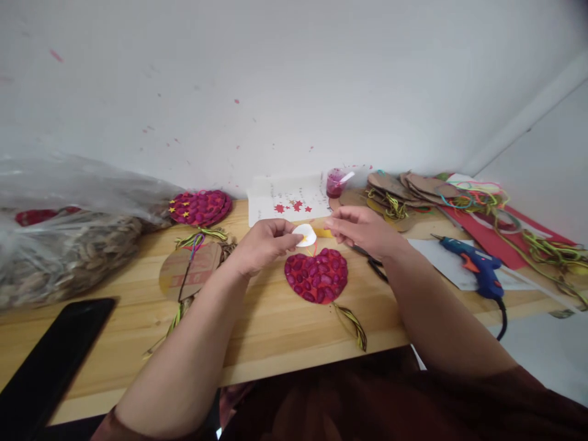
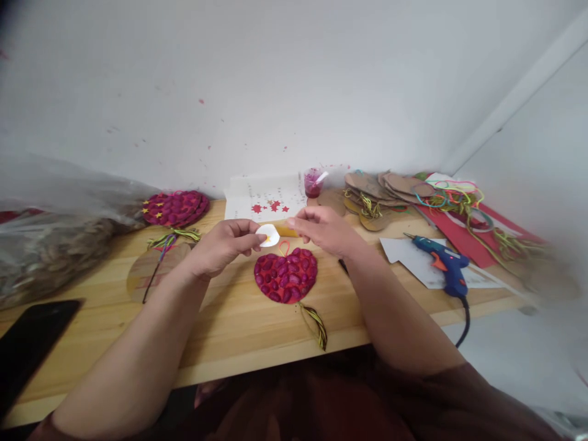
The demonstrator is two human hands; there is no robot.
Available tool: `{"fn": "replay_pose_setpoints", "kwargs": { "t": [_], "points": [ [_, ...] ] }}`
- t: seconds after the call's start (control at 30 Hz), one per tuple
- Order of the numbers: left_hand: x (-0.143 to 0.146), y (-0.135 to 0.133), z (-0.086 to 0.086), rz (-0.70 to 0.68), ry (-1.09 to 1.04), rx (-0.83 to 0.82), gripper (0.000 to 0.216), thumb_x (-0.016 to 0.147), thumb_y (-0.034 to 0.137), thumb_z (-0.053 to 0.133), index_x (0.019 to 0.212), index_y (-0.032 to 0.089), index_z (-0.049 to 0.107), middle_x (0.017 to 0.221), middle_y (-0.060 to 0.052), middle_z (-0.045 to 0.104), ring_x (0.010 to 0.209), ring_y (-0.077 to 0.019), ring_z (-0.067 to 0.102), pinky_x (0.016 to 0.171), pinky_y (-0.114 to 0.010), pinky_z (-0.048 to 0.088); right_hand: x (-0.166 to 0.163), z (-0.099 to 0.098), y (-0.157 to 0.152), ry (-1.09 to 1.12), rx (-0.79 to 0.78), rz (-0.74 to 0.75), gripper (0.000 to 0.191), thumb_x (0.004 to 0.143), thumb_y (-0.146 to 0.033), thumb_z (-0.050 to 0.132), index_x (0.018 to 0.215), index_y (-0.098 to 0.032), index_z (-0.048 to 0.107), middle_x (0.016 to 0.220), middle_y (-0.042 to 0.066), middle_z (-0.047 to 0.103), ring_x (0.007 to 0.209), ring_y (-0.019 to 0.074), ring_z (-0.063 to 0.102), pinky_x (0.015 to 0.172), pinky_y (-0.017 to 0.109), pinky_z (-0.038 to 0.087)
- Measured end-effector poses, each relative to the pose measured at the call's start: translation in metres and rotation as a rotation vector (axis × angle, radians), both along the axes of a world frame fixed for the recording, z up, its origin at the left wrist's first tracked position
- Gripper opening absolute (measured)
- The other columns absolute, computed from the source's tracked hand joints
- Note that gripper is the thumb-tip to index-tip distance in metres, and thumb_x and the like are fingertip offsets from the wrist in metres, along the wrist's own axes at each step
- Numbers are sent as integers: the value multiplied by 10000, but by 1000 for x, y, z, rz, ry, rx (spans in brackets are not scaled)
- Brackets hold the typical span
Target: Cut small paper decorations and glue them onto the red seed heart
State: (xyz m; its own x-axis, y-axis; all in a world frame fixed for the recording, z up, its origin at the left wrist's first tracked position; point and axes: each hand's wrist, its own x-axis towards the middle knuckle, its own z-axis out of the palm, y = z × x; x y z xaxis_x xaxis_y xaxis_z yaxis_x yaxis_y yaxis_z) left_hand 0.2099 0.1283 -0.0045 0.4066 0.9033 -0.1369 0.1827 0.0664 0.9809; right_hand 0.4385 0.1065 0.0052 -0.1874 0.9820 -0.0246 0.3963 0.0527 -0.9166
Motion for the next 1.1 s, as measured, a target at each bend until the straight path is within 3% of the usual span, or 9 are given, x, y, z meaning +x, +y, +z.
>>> {"fn": "replay_pose_setpoints", "kwargs": {
  "t": [0.17,0.27,0.5,0.63,0.73,0.8,0.9,0.97,1.1],
  "points": [
    [0,1,0,68,-137,-3,218,691,345,774,740,162,665,717,7,621,584,-79,495,597,-226,417,37,-6,-33,-538,221,-234,281,871,-432,573,777,-182,659,707,24,652,635,153,550,598,279,364],
    [2,0,0,97,-179,7,232,697,356,774,729,161,651,683,3,621,612,-93,523,604,-224,419,62,-21,-60,-806,155,-352,215,851,-355,551,792,-184,668,723,53,683,657,191,583,612,301,370],
    [7,-5,3,140,-281,-31,229,693,347,778,720,163,644,664,-2,636,625,-91,563,599,-210,417,83,-42,-87,-952,165,-274,215,806,-239,564,977,-165,671,960,124,725,901,274,647,762,351,441],
    [8,-9,6,152,-355,-51,258,668,344,803,728,158,635,679,4,638,627,-83,573,602,-201,435,79,-41,-84,-1010,91,-315,135,820,-288,567,881,-192,640,837,104,711,784,270,648,638,345,409],
    [8,-12,9,166,-419,-52,281,666,359,812,756,151,647,704,-4,658,634,-79,587,628,-203,460,78,-39,-86,-888,75,-384,142,800,-352,597,829,-214,612,773,77,694,698,250,628,584,335,387],
    [8,-13,10,189,-471,-47,292,664,366,815,755,151,640,722,-3,666,638,-78,596,640,-207,471,74,-34,-89,-612,35,-396,179,805,-380,605,872,-215,613,800,74,696,679,227,618,585,327,403],
    [9,-15,12,236,-566,-43,307,663,371,819,761,154,625,737,7,666,654,-82,613,677,-225,498,52,-23,-92,-15,-129,-287,292,864,-483,583,951,-205,595,782,71,669,588,177,548,501,295,349],
    [10,-15,12,269,-627,-45,315,662,369,823,775,156,620,757,8,671,684,-91,631,715,-243,516,27,-16,-90,282,-133,-189,353,840,-529,650,962,-204,591,773,48,624,624,160,527,518,279,344],
    [11,-14,11,368,-721,3,303,672,352,822,792,152,629,818,-14,689,747,-111,658,741,-257,529,-26,-14,-75,445,-186,-30,533,730,-684,708,851,-177,597,670,-5,521,562,118,452,524,260,334]
  ]
}}
